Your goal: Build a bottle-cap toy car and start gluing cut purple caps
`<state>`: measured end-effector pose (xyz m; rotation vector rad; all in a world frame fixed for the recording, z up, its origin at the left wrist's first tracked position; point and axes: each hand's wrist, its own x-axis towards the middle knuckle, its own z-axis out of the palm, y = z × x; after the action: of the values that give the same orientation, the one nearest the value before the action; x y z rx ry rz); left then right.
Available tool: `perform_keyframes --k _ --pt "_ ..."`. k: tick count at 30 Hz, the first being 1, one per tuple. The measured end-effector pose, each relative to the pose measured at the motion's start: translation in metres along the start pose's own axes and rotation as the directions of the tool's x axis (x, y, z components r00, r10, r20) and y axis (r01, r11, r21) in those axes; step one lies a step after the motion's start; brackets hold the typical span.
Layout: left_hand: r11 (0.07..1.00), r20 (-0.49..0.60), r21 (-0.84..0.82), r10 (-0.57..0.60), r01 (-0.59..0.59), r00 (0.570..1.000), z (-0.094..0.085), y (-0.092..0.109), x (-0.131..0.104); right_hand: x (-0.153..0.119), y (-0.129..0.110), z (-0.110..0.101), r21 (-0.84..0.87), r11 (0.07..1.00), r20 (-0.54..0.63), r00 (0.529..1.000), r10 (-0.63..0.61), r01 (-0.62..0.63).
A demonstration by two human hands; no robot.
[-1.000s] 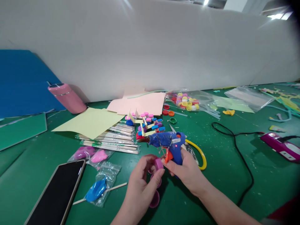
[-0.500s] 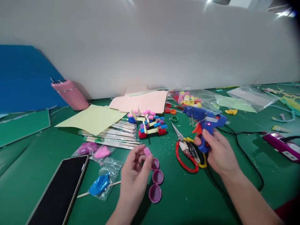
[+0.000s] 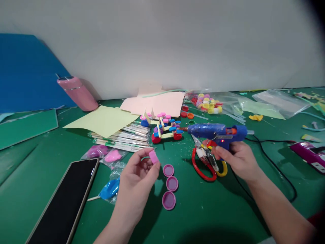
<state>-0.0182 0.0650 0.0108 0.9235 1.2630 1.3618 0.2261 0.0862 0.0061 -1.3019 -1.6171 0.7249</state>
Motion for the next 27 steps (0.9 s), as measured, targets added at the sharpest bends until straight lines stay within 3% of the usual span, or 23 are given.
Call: perform_keyframes --k 5,10,18,27 --pt "0.977 0.068 0.191 0.089 -0.1 0.994 -0.001 -0.004 -0.004 -0.011 -0.003 0.015 0.017 1.0 0.187 0.982 0.018 -0.021" --pt "0.985 0.107 0.169 0.022 -0.04 0.994 -0.007 -0.01 -0.004 -0.022 0.004 0.016 -0.017 0.999 0.285 0.958 0.042 -0.039" --pt "0.99 0.118 0.117 -0.087 0.073 0.989 -0.013 -0.014 -0.001 -0.029 0.008 0.015 -0.061 0.998 0.345 0.939 0.012 0.01" --pt "0.991 0.114 0.116 -0.078 0.065 0.99 -0.014 -0.016 -0.002 -0.03 0.007 0.016 -0.104 0.994 0.366 0.931 0.001 0.039"
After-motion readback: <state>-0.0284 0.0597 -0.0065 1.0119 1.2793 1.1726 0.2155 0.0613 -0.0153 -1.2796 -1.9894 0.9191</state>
